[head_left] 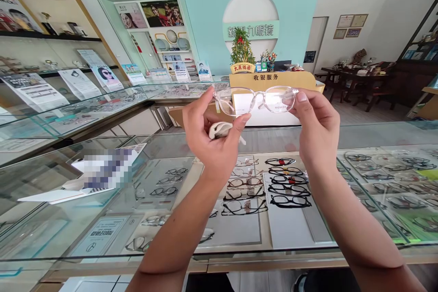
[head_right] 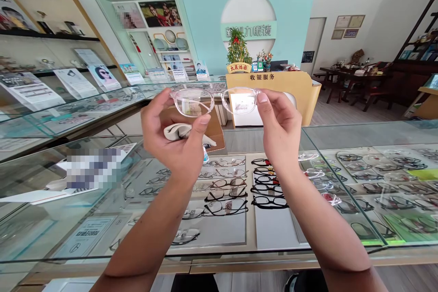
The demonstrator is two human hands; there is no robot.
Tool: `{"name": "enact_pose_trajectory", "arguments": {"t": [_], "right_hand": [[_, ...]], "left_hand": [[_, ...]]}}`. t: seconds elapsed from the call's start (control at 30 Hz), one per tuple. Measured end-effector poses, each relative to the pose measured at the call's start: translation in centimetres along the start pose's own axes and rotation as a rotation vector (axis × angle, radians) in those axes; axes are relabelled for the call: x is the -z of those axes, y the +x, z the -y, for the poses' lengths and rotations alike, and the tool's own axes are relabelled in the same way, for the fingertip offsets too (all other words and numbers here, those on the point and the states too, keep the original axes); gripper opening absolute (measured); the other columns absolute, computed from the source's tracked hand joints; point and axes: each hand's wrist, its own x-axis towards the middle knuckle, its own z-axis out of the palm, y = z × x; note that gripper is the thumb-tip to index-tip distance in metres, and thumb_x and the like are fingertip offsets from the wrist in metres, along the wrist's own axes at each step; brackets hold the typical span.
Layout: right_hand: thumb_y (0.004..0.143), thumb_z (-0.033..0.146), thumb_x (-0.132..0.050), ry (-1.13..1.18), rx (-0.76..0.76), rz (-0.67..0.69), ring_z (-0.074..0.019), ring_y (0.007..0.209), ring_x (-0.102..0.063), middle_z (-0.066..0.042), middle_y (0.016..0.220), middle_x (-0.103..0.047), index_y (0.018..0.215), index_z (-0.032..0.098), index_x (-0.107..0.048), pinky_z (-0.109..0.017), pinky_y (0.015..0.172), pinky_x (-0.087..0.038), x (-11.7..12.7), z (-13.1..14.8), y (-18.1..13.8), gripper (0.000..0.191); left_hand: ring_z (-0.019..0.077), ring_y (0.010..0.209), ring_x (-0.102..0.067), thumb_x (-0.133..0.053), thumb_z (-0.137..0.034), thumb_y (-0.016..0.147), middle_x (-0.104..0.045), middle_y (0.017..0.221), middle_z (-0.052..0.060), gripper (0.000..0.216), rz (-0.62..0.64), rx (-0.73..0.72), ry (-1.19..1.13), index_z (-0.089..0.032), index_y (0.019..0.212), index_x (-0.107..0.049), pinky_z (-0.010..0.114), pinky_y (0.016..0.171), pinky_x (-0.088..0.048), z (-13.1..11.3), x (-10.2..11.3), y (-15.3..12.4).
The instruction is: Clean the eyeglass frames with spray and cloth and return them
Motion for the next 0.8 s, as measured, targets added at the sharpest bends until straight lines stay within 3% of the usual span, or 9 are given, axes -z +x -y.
{"name": "enact_pose_trajectory", "arguments": {"t": [0.1, 0.23, 0.4, 0.57, 0.8], "right_hand": [[0.107, 0.048, -0.071, -0.027, 0.027, 0.010, -0.0210, 0.106, -0.080, -0.002, 0.105, -0.084, 0.107, 0.029, -0.080, -0.043, 0.099, -0.067, 0.0, 0.0, -0.1, 0.021], [0.107, 0.044, -0.071, -0.056, 0.110, -0.029, -0.0226, 0.110, -0.081, -0.004, 0.113, -0.083, 0.113, 0.030, -0.079, -0.046, 0.100, -0.068, -0.1, 0.2, -0.2, 0.018], [0.107, 0.041, -0.070, -0.038, 0.202, -0.044, -0.0236, 0.109, -0.081, -0.004, 0.113, -0.083, 0.115, 0.031, -0.080, -0.049, 0.101, -0.067, -0.5, 0.8, -0.6, 0.017], [0.108, 0.049, -0.066, 0.021, 0.139, 0.018, -0.0259, 0.111, -0.082, -0.005, 0.117, -0.083, 0.118, 0.032, -0.079, -0.052, 0.101, -0.068, -0.4, 0.5, -0.6, 0.024], [0.109, 0.048, -0.066, 0.142, 0.056, 0.132, -0.0231, 0.106, -0.084, -0.003, 0.117, -0.085, 0.117, 0.034, -0.080, -0.047, 0.100, -0.069, 0.0, 0.6, -0.1, 0.022]], "left_hand": [[0.0267, 0.104, -0.072, -0.074, -0.067, 0.098, -0.071, 0.126, 0.008, 0.064, 0.017, -0.006, 0.009, -0.035, 0.151, -0.058, 0.049, 0.090, -0.063, -0.1, 0.0, 0.0], [0.0199, 0.087, -0.071, -0.072, -0.065, 0.100, -0.069, 0.143, 0.009, 0.063, 0.041, -0.022, -0.060, -0.036, 0.154, -0.056, 0.042, 0.077, -0.062, 0.2, -0.2, 0.0], [0.0216, 0.093, -0.073, -0.074, -0.063, 0.100, -0.066, 0.151, 0.010, 0.063, 0.033, -0.025, -0.117, -0.038, 0.154, -0.055, 0.040, 0.076, -0.061, 0.9, -0.7, -0.2], [0.0165, 0.079, -0.071, -0.072, -0.066, 0.100, -0.068, 0.150, 0.010, 0.065, 0.041, -0.010, -0.046, -0.035, 0.154, -0.054, 0.039, 0.072, -0.061, 1.0, -0.7, -0.3], [0.0188, 0.087, -0.076, -0.072, -0.061, 0.102, -0.066, 0.153, 0.011, 0.067, 0.084, 0.007, -0.051, -0.038, 0.160, -0.047, 0.038, 0.075, -0.064, 1.0, -0.8, -0.4]]}}
